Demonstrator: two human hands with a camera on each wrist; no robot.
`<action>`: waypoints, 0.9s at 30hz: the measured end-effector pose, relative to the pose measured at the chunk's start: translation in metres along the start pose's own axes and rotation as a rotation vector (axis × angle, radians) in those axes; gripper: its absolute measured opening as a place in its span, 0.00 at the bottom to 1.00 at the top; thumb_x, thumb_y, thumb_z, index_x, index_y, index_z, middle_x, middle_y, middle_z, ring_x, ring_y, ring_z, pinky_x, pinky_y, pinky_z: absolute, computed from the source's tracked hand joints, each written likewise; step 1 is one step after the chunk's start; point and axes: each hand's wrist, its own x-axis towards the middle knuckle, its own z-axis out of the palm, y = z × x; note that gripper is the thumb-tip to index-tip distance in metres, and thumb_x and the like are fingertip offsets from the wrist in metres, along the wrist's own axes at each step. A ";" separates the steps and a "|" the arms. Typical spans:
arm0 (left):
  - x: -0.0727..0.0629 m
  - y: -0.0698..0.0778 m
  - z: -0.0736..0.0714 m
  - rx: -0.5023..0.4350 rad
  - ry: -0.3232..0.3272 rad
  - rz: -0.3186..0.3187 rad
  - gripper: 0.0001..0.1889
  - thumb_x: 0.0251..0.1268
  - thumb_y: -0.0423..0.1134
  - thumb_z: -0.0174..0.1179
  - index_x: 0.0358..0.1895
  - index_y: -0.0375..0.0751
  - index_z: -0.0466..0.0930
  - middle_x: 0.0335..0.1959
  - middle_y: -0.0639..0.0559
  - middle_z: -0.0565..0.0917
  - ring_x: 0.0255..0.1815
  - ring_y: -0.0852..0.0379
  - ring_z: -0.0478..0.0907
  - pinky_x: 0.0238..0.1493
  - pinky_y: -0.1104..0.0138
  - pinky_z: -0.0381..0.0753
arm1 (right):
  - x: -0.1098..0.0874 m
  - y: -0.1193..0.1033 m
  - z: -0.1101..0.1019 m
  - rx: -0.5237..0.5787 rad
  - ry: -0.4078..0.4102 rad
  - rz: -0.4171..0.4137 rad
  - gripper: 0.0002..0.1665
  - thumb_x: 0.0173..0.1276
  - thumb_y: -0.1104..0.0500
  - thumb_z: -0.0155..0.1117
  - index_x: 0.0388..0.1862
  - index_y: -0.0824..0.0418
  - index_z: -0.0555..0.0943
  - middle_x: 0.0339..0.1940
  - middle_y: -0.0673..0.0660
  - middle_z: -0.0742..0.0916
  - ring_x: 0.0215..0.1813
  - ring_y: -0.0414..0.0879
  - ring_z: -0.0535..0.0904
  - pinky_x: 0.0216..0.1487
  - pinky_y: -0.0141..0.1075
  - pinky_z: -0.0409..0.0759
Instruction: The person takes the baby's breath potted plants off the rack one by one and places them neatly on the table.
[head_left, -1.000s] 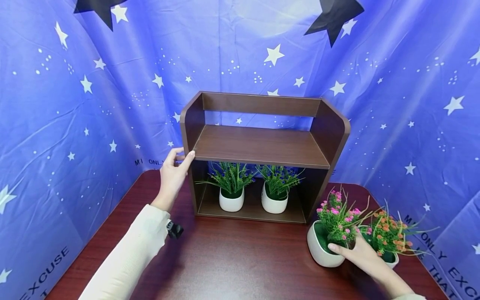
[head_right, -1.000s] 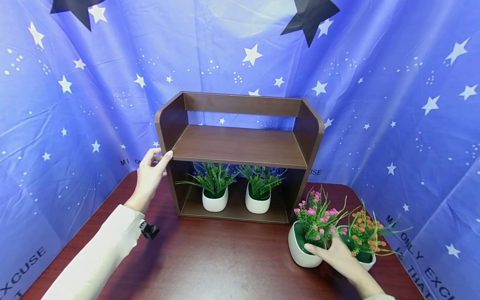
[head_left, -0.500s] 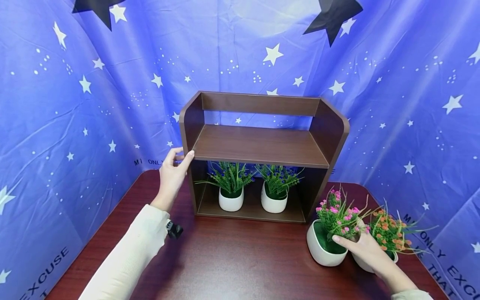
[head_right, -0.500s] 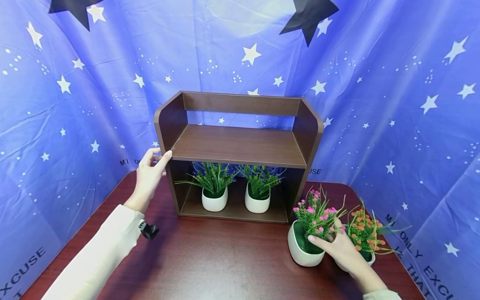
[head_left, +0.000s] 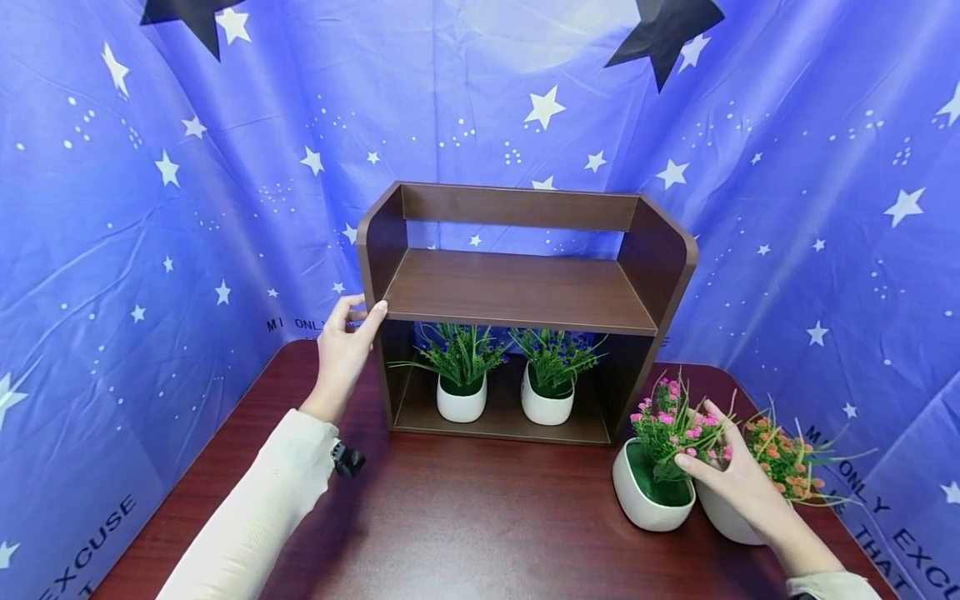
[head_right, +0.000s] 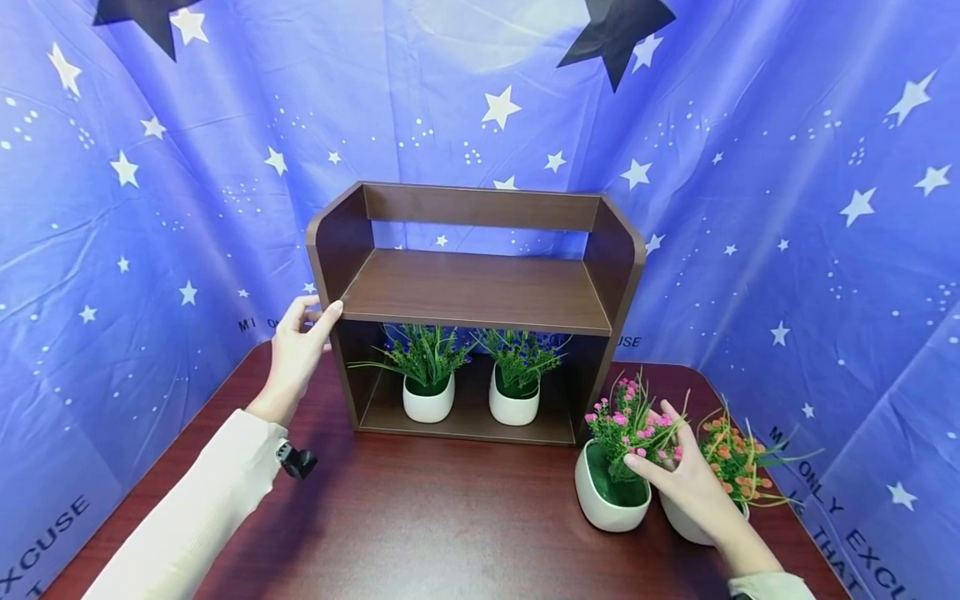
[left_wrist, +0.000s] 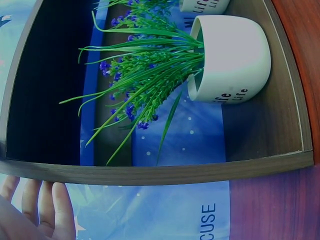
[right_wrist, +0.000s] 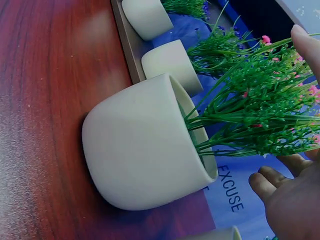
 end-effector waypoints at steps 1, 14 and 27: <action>0.000 0.000 0.000 0.000 0.000 0.002 0.22 0.64 0.58 0.67 0.53 0.47 0.82 0.41 0.47 0.82 0.27 0.62 0.76 0.27 0.74 0.79 | 0.001 -0.001 0.000 -0.004 0.004 -0.005 0.57 0.72 0.56 0.64 0.83 0.46 0.36 0.79 0.74 0.39 0.72 0.82 0.40 0.61 0.80 0.47; -0.001 0.002 0.001 0.002 0.014 0.001 0.21 0.64 0.57 0.68 0.52 0.49 0.82 0.40 0.50 0.82 0.26 0.61 0.76 0.26 0.73 0.79 | 0.009 -0.023 -0.001 -0.035 0.058 -0.155 0.51 0.76 0.60 0.60 0.83 0.48 0.38 0.79 0.61 0.62 0.72 0.34 0.54 0.64 0.29 0.61; 0.000 0.001 0.001 -0.001 0.009 0.002 0.22 0.63 0.57 0.67 0.52 0.47 0.82 0.39 0.49 0.81 0.25 0.59 0.76 0.26 0.73 0.78 | 0.023 -0.051 -0.006 -0.041 0.154 -0.184 0.46 0.78 0.58 0.58 0.82 0.62 0.43 0.73 0.73 0.67 0.60 0.27 0.70 0.51 0.18 0.71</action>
